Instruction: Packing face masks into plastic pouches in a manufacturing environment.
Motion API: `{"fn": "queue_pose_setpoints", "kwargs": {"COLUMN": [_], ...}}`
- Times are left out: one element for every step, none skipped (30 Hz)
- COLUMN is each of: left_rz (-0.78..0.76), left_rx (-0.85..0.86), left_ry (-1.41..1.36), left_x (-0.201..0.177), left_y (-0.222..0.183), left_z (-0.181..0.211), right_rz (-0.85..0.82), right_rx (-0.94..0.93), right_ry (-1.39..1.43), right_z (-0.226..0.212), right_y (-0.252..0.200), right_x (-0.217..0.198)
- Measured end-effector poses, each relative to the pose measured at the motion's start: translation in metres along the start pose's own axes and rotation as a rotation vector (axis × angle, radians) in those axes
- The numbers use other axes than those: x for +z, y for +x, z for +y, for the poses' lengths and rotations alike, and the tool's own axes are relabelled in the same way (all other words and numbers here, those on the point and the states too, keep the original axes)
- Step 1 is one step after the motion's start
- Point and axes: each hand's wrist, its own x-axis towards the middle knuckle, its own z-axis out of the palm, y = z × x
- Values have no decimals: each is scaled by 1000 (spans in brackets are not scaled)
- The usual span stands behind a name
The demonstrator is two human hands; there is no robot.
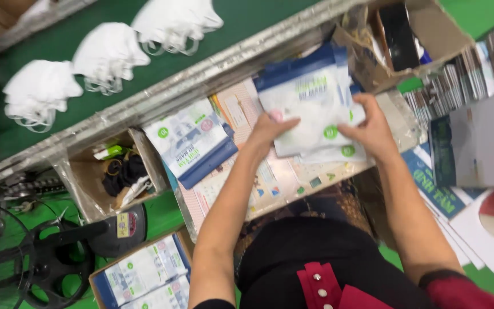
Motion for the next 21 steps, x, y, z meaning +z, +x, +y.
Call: {"fn": "queue_pose_setpoints", "kwargs": {"left_rz": [6, -117, -244, -237, -276, -314, -306, -213, -114, -108, -24, 58, 63, -2, -66, -62, -39, -23, -25, 163, 359], "left_rx": [22, 121, 220, 232, 312, 386, 392, 459, 519, 519, 753, 985, 983, 836, 688, 689, 714, 740, 742, 1005, 1267], "left_ry": [0, -186, -370, -366, -325, -282, -277, -35, 206, 205, 254, 305, 305, 312, 317, 317, 407, 500, 501, 670, 832], "left_x": [-5, -10, -16, -22, -27, -33, -40, -46, -51, -49, -48, -46, -46, -47, -48, -46, -43, -41, -44, -45, -44], "left_y": [-5, -11, -16, -24, -31, -41, -53, -63, -73, -89, -105, -122, -129, -134, -140, -142, -144, -144, -139, -139, -138], "left_z": [-4, -10, -17, -20, -23, -28, -28, -26, -25, -12, 0, 11, 10, 12, 13, 7, 1, -4, -12, -24, -36], "right_rz": [-4, -28, -53, -61, -84, -106, -113, -134, -153, -159, -224, -287, -292, -358, -424, -427, -466, -499, -495, -496, -497], "right_rx": [-23, -75, -128, -138, -163, -182, -187, -193, -199, -200, -282, -361, -361, -332, -303, -305, -211, -116, -118, -167, -217], "right_ry": [1, 104, 206, 210, 257, 306, 313, 226, 140, 140, -22, -185, -185, -239, -294, -294, -258, -222, -221, -223, -225], "right_z": [5, 12, 19, 4, -10, -23, -25, -28, -31, -34, -37, -39, -43, -47, -51, -38, -25, -12, -3, 7, 18], "right_y": [-6, -12, -17, -21, -25, -31, -35, -36, -38, -37, -36, -36, -37, -35, -33, -37, -41, -44, -42, -48, -55], "right_x": [-2, -3, -5, -2, 1, 5, 7, 6, 6, 6, 6, 6, 15, 26, 36, 44, 51, 59, 64, 67, 68]}}
